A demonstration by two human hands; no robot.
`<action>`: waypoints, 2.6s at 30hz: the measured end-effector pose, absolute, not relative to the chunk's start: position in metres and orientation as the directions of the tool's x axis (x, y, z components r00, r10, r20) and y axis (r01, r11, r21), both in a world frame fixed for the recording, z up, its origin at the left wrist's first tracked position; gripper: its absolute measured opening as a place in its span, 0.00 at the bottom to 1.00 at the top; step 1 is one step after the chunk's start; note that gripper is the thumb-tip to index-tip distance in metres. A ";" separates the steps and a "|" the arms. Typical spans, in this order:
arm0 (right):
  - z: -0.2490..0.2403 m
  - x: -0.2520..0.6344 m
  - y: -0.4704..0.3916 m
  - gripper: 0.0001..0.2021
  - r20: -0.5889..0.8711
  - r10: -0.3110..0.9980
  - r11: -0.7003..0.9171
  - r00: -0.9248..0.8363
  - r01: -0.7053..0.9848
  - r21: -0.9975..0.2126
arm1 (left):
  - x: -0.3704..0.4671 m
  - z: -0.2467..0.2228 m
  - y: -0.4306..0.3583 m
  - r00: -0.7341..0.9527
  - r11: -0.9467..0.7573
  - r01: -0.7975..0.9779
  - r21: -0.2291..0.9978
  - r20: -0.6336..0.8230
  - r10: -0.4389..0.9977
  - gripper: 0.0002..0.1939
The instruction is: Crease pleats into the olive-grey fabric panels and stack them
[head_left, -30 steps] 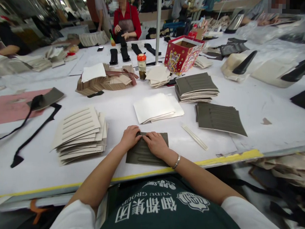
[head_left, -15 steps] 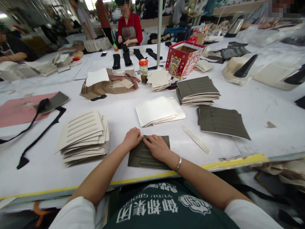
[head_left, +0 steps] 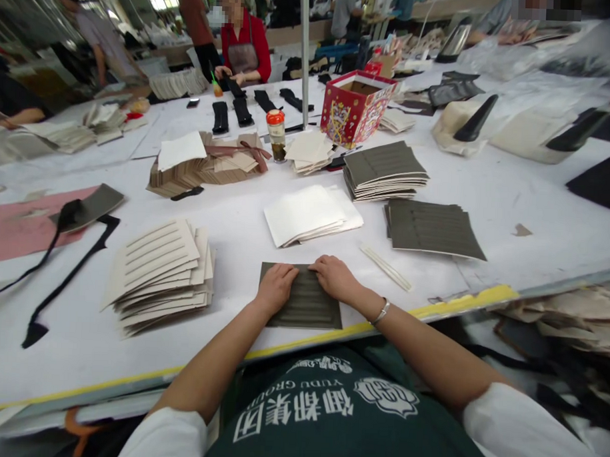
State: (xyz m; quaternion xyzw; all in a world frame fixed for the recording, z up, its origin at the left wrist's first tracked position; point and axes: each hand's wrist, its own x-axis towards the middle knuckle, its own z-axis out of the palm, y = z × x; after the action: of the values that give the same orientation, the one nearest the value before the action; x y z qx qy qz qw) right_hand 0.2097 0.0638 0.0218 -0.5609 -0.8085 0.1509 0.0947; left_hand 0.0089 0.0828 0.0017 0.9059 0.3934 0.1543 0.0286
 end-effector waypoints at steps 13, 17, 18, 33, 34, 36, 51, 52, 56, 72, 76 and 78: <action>0.015 0.257 0.066 0.14 0.045 0.910 0.407 -0.413 0.863 -0.298 | -0.003 0.008 0.084 0.572 -0.588 0.790 0.175 0.136 0.809 0.20; 0.017 0.256 0.050 0.18 0.100 0.881 0.469 -0.462 0.880 -0.073 | 0.002 0.006 0.079 0.500 -0.528 0.831 0.174 0.183 0.847 0.20; 0.017 0.252 0.043 0.19 0.104 0.877 0.472 -0.469 0.881 -0.015 | 0.003 0.005 0.078 0.487 -0.518 0.837 0.174 0.192 0.852 0.19; 0.018 0.234 -0.012 0.22 0.071 0.916 0.385 -0.395 0.916 0.115 | 0.003 -0.002 0.073 0.437 -0.486 0.862 0.142 0.278 0.856 0.17; 0.019 0.233 -0.010 0.22 0.065 0.924 0.369 -0.378 0.922 0.114 | 0.003 -0.001 0.073 0.440 -0.490 0.860 0.146 0.275 0.855 0.17; 0.017 0.230 -0.009 0.22 0.074 0.930 0.351 -0.360 0.929 0.115 | 0.003 0.000 0.073 0.442 -0.492 0.859 0.143 0.279 0.853 0.16; 0.029 0.212 0.026 0.20 0.211 0.959 0.219 -0.187 0.966 -0.136 | -0.002 -0.004 0.076 0.428 -0.492 0.847 0.200 0.292 0.855 0.16; 0.025 0.206 0.029 0.23 0.231 0.955 0.233 -0.187 0.953 -0.191 | -0.004 -0.003 0.076 0.438 -0.497 0.843 0.205 0.272 0.857 0.16; 0.001 0.183 0.027 0.28 0.205 0.951 0.282 -0.230 0.920 -0.273 | -0.007 0.006 0.067 0.461 -0.483 0.861 0.162 0.158 0.873 0.20; 0.000 0.207 0.044 0.23 0.189 0.952 0.297 -0.240 0.868 -0.397 | -0.028 0.001 -0.052 0.478 -0.493 0.865 0.095 0.143 0.866 0.23; 0.012 0.234 0.050 0.19 0.182 0.955 0.283 -0.233 0.898 -0.337 | -0.021 0.001 -0.025 0.428 -0.441 0.894 0.085 0.135 0.894 0.26; 0.014 0.231 0.040 0.17 0.213 0.938 0.325 -0.272 0.906 -0.273 | -0.018 -0.003 -0.018 0.432 -0.446 0.890 0.097 0.133 0.892 0.27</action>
State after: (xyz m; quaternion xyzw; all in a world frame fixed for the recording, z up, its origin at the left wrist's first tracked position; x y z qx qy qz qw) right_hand 0.2309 0.0403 0.0140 -0.5790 -0.7961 0.0483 0.1691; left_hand -0.0183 -0.0185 -0.0030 0.8462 0.5264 0.0822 0.0061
